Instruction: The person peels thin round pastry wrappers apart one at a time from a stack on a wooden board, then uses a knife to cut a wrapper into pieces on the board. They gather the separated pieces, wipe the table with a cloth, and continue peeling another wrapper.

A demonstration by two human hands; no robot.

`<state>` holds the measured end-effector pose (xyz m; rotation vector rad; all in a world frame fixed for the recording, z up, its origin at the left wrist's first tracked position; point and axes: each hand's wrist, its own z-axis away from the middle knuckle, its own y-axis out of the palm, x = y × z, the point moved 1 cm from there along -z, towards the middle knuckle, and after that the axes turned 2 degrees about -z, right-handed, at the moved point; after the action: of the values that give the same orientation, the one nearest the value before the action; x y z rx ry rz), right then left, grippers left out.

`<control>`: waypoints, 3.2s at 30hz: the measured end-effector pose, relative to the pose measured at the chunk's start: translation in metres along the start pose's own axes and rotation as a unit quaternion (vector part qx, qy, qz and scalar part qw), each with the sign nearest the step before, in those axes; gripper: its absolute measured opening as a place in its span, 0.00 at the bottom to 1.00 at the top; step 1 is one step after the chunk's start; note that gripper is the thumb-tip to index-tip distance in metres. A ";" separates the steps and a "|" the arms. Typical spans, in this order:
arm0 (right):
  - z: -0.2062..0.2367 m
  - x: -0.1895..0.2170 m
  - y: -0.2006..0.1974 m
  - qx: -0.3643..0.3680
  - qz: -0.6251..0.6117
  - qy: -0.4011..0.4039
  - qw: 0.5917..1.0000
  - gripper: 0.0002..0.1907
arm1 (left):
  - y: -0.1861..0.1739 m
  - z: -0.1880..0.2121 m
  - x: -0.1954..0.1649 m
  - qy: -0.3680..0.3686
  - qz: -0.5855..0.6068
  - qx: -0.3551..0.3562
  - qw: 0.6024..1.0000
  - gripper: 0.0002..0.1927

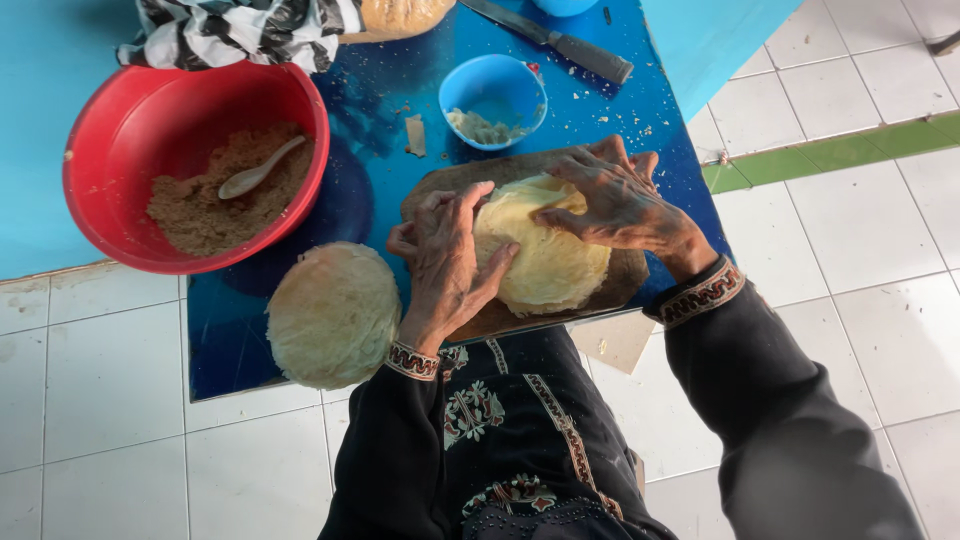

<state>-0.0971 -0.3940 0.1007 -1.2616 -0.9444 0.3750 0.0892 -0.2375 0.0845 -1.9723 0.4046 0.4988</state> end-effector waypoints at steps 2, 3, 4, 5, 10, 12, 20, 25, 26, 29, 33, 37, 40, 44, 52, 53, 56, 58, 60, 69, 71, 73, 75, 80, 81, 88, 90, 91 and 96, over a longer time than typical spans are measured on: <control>-0.001 0.001 0.000 -0.005 0.012 -0.008 1.000 0.33 | -0.002 0.000 -0.003 0.008 -0.025 -0.009 1.000 0.41; -0.001 0.002 -0.001 -0.026 0.015 -0.034 0.999 0.32 | -0.003 -0.001 -0.004 0.019 -0.033 -0.017 0.999 0.42; 0.000 0.004 -0.002 -0.047 0.019 -0.061 0.997 0.31 | -0.005 -0.001 -0.005 0.030 -0.041 -0.027 0.998 0.43; 0.003 0.007 -0.004 -0.067 0.011 -0.062 0.996 0.32 | -0.008 0.000 -0.005 0.033 -0.003 -0.022 0.999 0.43; 0.050 0.025 -0.016 -0.146 -0.009 -0.123 0.982 0.24 | -0.017 0.005 -0.002 0.092 0.079 0.028 0.992 0.31; 0.073 0.035 -0.016 -0.112 -0.012 -0.166 0.980 0.27 | -0.014 0.005 -0.001 0.091 0.071 0.040 0.992 0.26; 0.091 0.053 -0.012 -0.145 0.121 -0.275 0.943 0.23 | -0.019 0.004 -0.002 0.086 0.082 0.075 0.990 0.29; 0.087 0.059 -0.007 -0.132 0.281 -0.294 0.904 0.22 | -0.024 0.002 -0.003 0.110 0.115 0.089 0.983 0.34; 0.084 0.057 -0.009 -0.126 0.241 -0.291 0.917 0.19 | -0.022 0.002 -0.002 0.103 0.145 0.096 0.979 0.35; 0.075 0.052 -0.015 -0.119 0.135 -0.288 0.941 0.17 | -0.014 0.007 0.005 0.102 0.154 0.089 0.979 0.36; 0.079 0.053 -0.015 -0.164 0.068 -0.275 0.945 0.20 | -0.002 0.012 0.015 0.117 0.096 0.049 0.987 0.26; 0.085 0.070 0.007 -0.219 0.094 -0.238 0.942 0.12 | -0.001 0.011 0.020 0.079 0.165 0.059 0.981 0.18; 0.082 0.072 0.010 -0.235 0.041 -0.231 0.943 0.09 | -0.005 0.010 0.012 0.121 0.082 0.022 0.989 0.31; 0.076 0.060 -0.010 -0.187 -0.077 -0.219 0.954 0.11 | -0.012 0.009 0.005 0.061 0.113 -0.004 0.992 0.43; 0.057 0.053 -0.031 -0.187 -0.166 -0.220 0.943 0.07 | -0.010 0.013 0.005 0.079 0.092 -0.055 0.991 0.36; 0.057 0.054 -0.032 -0.177 -0.178 -0.197 0.948 0.07 | -0.010 0.014 0.003 0.086 0.072 -0.057 0.992 0.34; 0.057 0.056 -0.033 -0.151 -0.220 -0.147 0.952 0.07 | -0.007 0.014 -0.004 0.100 0.012 -0.069 0.993 0.26; 0.058 0.057 -0.034 -0.137 -0.257 -0.133 0.947 0.07 | -0.006 0.014 -0.007 0.099 -0.026 -0.079 0.992 0.18; 0.059 0.057 -0.033 -0.134 -0.264 -0.130 0.946 0.07 | -0.007 0.015 -0.007 0.099 -0.021 -0.096 0.990 0.15; 0.053 0.041 -0.028 -0.155 -0.289 -0.088 0.941 0.08 | -0.003 0.018 -0.002 0.088 0.123 -0.096 0.984 0.12; 0.052 0.037 -0.029 -0.145 -0.335 -0.051 0.929 0.10 | -0.002 0.019 -0.003 0.086 0.153 -0.092 0.980 0.11; 0.050 0.035 -0.028 -0.146 -0.366 -0.020 0.919 0.12 | -0.001 0.019 -0.003 0.074 0.184 -0.081 0.977 0.11; 0.049 0.033 -0.029 -0.127 -0.369 -0.069 0.918 0.14 | -0.001 0.017 -0.003 0.078 0.170 -0.086 0.979 0.10; 0.048 0.021 -0.026 -0.126 -0.368 -0.071 0.918 0.19 | -0.003 0.015 -0.001 0.068 0.168 -0.088 0.980 0.10; 0.049 0.017 -0.026 -0.130 -0.371 -0.046 0.918 0.19 | -0.004 0.016 -0.001 0.062 0.172 -0.083 0.980 0.11; 0.047 -0.006 -0.050 -0.183 -0.382 -0.091 0.901 0.19 | -0.003 0.013 0.006 0.045 0.232 -0.102 0.966 0.13; 0.050 -0.009 -0.063 -0.193 -0.361 -0.096 0.907 0.19 | -0.002 0.013 0.009 0.040 0.252 -0.094 0.962 0.13; 0.052 -0.009 -0.070 -0.198 -0.351 -0.100 0.910 0.19 | -0.001 0.013 0.011 0.039 0.261 -0.090 0.960 0.12; 0.059 0.006 -0.093 -0.276 -0.043 -0.182 0.943 0.12 | 0.006 0.018 0.022 -0.024 0.362 -0.092 0.927 0.10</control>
<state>-0.1624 -0.3810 0.1890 -1.6839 -1.4850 0.2872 0.1027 -0.2255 0.0620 -1.9398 1.1023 1.0786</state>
